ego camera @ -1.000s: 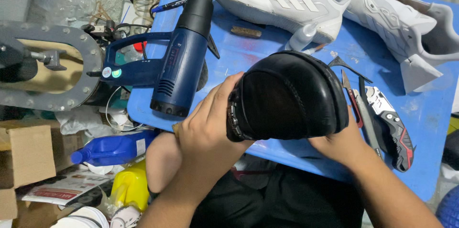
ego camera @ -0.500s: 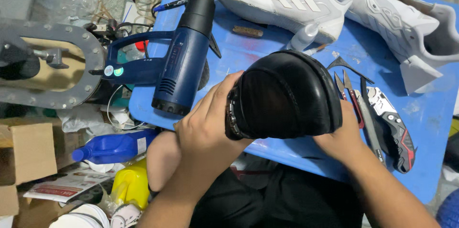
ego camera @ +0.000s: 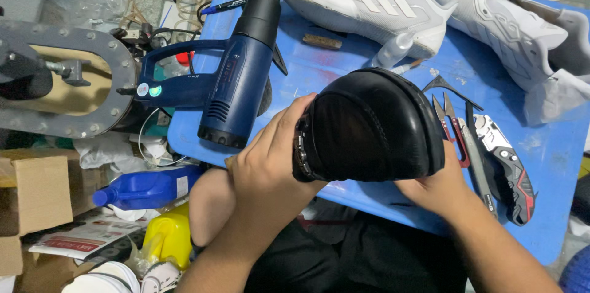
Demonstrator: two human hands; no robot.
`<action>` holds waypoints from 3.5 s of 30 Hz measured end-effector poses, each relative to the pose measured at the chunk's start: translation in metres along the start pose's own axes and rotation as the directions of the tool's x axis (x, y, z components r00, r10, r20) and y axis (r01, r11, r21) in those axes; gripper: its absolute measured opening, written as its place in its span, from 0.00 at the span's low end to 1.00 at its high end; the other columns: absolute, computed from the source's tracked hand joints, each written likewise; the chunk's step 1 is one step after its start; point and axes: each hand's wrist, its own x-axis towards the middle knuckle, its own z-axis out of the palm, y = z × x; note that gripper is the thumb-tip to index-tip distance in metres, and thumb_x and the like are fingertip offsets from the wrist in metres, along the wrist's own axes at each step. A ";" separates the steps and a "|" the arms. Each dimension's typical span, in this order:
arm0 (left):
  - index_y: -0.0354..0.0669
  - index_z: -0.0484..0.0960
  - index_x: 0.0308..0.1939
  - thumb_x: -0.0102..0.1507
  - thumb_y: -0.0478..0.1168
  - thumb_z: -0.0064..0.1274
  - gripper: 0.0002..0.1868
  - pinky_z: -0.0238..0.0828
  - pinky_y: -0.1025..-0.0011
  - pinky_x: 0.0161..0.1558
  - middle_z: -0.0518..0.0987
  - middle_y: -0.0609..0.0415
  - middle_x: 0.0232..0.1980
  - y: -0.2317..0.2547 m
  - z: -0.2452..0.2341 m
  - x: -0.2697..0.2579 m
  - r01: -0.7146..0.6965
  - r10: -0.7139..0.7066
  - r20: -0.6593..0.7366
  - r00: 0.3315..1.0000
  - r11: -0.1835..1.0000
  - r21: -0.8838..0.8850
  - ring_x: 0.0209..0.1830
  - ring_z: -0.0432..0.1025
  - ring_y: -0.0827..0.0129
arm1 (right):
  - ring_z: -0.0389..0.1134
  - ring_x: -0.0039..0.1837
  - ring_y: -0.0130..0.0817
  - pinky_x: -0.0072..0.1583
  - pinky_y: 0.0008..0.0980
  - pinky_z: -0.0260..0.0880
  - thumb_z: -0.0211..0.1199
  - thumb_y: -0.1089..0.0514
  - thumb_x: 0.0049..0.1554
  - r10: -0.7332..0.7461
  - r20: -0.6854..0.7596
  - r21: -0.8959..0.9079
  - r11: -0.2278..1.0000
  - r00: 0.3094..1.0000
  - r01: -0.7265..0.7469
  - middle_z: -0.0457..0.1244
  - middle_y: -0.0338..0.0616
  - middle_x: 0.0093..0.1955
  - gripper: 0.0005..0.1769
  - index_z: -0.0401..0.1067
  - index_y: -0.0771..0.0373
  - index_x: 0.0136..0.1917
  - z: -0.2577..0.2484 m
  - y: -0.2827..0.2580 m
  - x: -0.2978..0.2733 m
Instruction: The person holds a black shoe and uses a small metal tool to scrape and clean the sole and edges. They rotate the shoe to access different areas, focusing on the seam between the sole and the upper part.
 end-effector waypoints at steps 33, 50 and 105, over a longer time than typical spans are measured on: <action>0.29 0.75 0.61 0.54 0.32 0.68 0.32 0.74 0.65 0.60 0.82 0.45 0.56 -0.014 0.005 -0.004 0.641 -0.396 0.549 0.736 0.146 -0.753 0.55 0.77 0.64 | 0.67 0.71 0.44 0.74 0.39 0.65 0.57 0.57 0.59 0.207 -0.217 0.298 0.945 0.954 -0.137 0.64 0.54 0.68 0.18 0.72 0.61 0.62 -0.028 -0.063 0.024; 0.30 0.70 0.67 0.59 0.41 0.69 0.37 0.71 0.64 0.64 0.79 0.46 0.61 -0.049 0.031 -0.023 0.528 -0.289 0.503 0.815 0.013 -0.849 0.61 0.74 0.63 | 0.55 0.83 0.57 0.81 0.47 0.53 0.66 0.45 0.65 -0.040 -0.191 0.535 0.833 0.981 0.138 0.52 0.70 0.80 0.31 0.66 0.59 0.76 0.004 -0.062 -0.009; 0.27 0.73 0.67 0.59 0.47 0.67 0.38 0.68 0.67 0.67 0.80 0.46 0.58 -0.034 0.021 -0.025 0.637 0.124 0.693 0.711 0.305 -0.708 0.62 0.73 0.63 | 0.39 0.90 0.43 0.83 0.41 0.37 0.72 0.41 0.51 0.252 0.060 0.808 0.555 0.966 -0.196 0.35 0.53 0.91 0.71 0.27 0.64 0.88 -0.001 -0.098 0.027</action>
